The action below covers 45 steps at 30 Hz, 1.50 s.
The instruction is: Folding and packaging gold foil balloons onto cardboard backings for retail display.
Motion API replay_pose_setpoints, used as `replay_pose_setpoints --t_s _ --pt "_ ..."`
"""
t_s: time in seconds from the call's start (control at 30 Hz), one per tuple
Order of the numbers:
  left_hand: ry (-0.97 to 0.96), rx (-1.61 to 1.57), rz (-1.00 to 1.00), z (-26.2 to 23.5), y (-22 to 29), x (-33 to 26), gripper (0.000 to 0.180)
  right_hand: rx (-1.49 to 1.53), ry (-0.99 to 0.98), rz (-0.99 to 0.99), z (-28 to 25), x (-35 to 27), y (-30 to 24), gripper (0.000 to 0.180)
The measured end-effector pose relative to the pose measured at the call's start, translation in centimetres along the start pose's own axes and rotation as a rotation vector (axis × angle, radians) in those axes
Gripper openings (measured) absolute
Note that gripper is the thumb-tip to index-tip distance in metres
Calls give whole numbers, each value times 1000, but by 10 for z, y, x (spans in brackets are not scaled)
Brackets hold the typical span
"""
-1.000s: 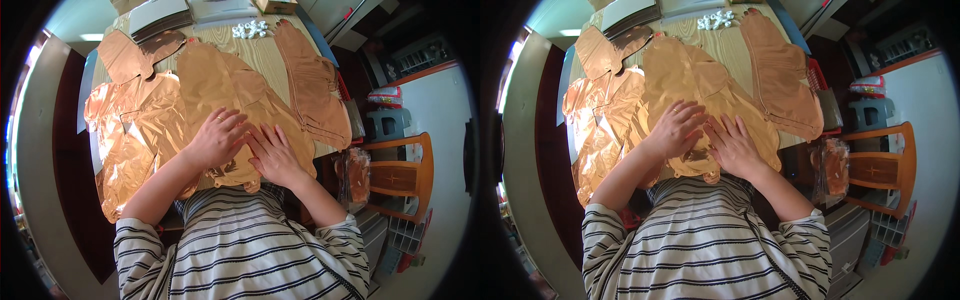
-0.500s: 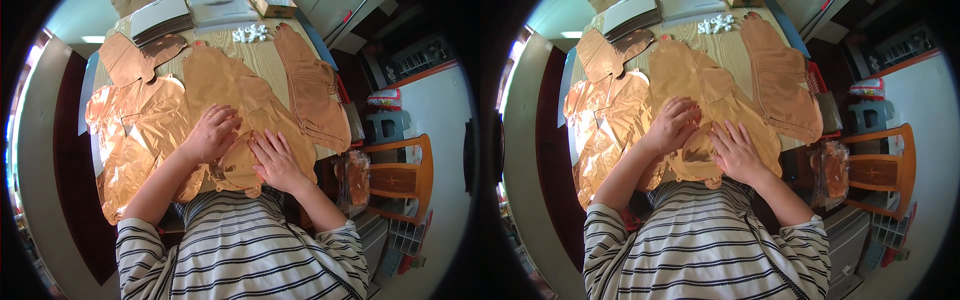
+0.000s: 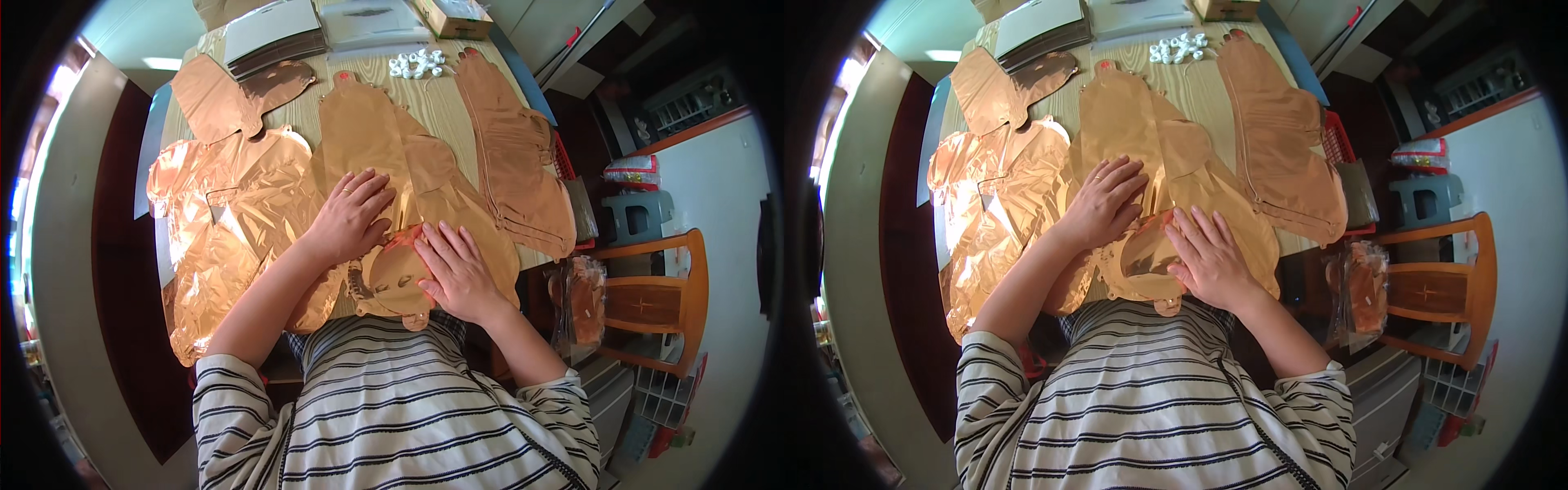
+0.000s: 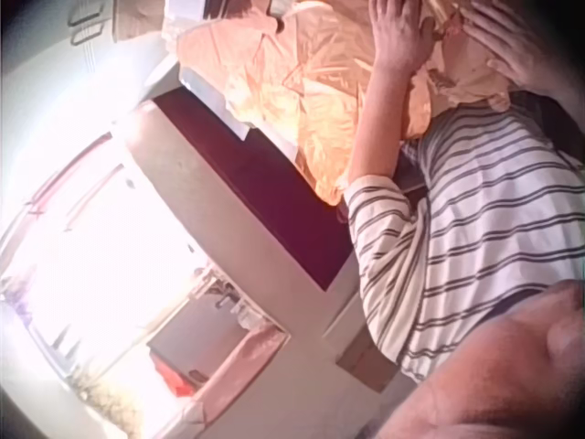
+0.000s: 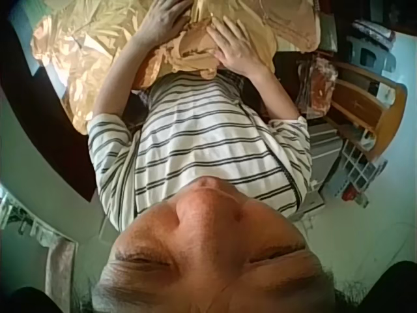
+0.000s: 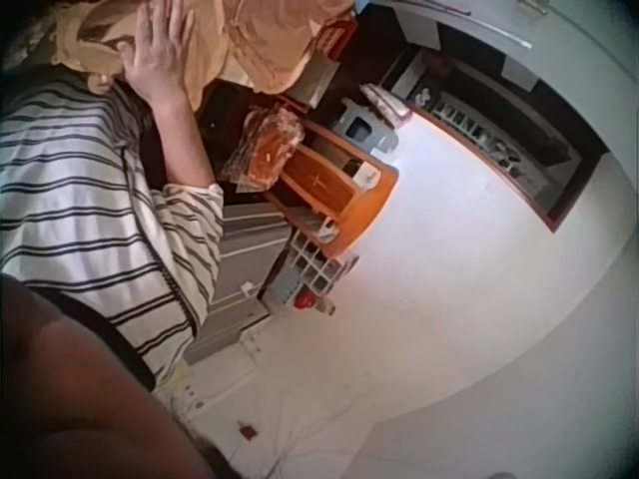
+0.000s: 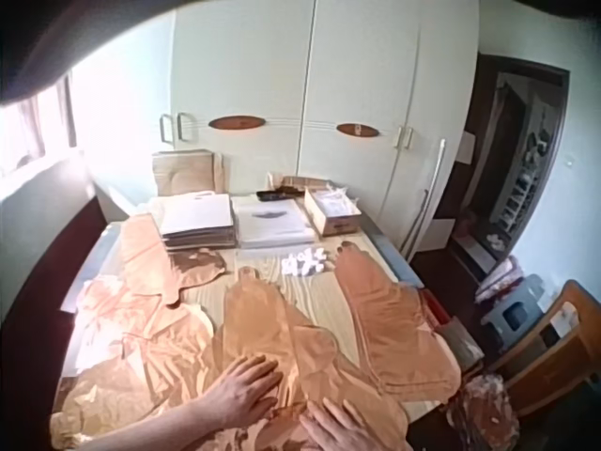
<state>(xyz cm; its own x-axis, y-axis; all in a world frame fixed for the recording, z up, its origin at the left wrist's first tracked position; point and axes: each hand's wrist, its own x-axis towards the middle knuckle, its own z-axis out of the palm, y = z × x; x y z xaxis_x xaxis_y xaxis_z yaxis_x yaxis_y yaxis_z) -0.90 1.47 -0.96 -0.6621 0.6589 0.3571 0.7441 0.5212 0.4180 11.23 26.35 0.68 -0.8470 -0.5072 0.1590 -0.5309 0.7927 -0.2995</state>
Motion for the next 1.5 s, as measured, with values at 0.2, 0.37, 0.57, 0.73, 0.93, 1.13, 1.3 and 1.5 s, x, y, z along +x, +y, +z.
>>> replay_pose_setpoints --t_s 0.2,0.37,0.57,0.73,0.93,1.13,1.3,1.5 --pt "-4 -19 2 -6 -1 0 50 130 107 25 0 0 0 57" --pt "54 53 -90 -18 -10 -16 50 226 235 84 -8 13 8 46" --pt "26 79 -111 -17 -4 -31 53 463 17 33 -28 51 24 52" --pt "14 81 -116 -16 -1 -31 55 460 -182 -68 -31 74 36 42" --pt "16 81 -107 -13 -1 -33 56 568 -245 -24 -26 73 48 14" --pt "15 79 -112 -12 -2 -33 56 801 -147 134 -29 38 66 17" --pt "12 90 -117 -11 -2 -35 56 1227 155 648 -30 -19 51 55" --pt "2 92 -104 -13 -1 -34 56 1368 250 901 -40 -56 22 41"
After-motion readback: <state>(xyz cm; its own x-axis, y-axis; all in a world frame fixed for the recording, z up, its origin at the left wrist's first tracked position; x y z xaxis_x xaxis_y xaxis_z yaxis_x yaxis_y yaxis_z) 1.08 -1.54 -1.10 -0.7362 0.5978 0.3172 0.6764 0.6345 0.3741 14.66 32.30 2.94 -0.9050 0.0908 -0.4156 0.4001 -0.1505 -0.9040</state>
